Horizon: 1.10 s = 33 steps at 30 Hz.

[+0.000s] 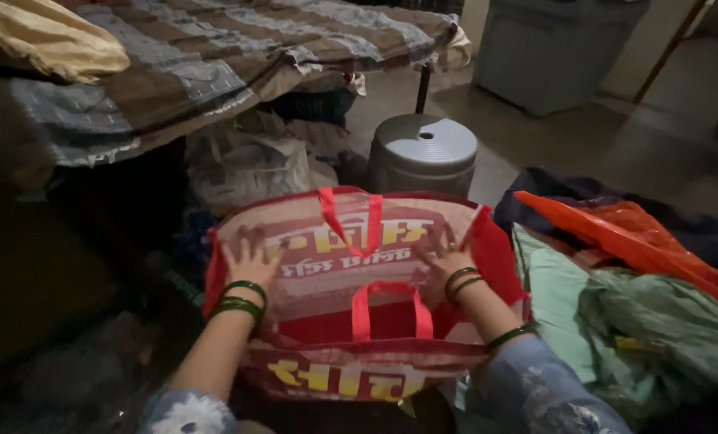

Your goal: The person sits on the floor and unpacks a red and white shopping bag, removing various items including folded clothes, a plastic-wrapped pillow, a roll of tape, and an orange plastic bag. They place the items onto a pile on the floor beside them.

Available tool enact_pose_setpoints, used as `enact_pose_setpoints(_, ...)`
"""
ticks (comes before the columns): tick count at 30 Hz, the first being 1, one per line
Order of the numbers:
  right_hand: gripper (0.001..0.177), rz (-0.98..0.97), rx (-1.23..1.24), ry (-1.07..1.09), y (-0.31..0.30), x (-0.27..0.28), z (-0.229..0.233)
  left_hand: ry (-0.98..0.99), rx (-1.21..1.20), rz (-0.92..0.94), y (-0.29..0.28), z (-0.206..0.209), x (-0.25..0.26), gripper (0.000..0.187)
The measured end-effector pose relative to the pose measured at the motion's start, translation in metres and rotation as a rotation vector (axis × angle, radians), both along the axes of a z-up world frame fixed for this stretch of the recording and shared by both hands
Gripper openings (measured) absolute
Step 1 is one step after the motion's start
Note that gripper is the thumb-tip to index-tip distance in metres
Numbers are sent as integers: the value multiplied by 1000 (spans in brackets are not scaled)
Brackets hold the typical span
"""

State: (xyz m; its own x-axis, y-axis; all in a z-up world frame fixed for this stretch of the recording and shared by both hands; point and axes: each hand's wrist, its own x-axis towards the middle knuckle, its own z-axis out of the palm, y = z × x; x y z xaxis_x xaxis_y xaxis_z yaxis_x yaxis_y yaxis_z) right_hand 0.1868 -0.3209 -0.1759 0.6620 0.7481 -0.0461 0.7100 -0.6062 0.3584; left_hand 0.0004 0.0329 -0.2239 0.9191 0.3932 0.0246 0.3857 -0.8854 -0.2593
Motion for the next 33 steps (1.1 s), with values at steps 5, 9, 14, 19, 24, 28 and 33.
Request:
enact_pose_setpoints(5,157,-192,-278,85,11,53,-42,38,252,22,44,-69,7,80)
enact_pose_setpoints(9,152,-197,-222,163,24,64,-69,109,7,123,48,-122,32,50)
enact_pose_setpoints(14,154,-147,-138,476,54,51,-47,348,-213,94,-2,-54,32,99)
enact_pose_setpoints(19,145,134,-161,530,80,23,-46,453,-364,-69,-75,59,12,160)
enact_pose_setpoints(24,125,201,-207,543,71,-19,-17,364,-308,-75,-92,55,24,139)
enact_pose_setpoints(28,113,253,-187,528,45,-30,-20,123,-538,-4,-101,68,40,136)
enact_pose_setpoints(33,97,208,-106,462,29,-36,-27,68,-206,-48,-94,105,43,136)
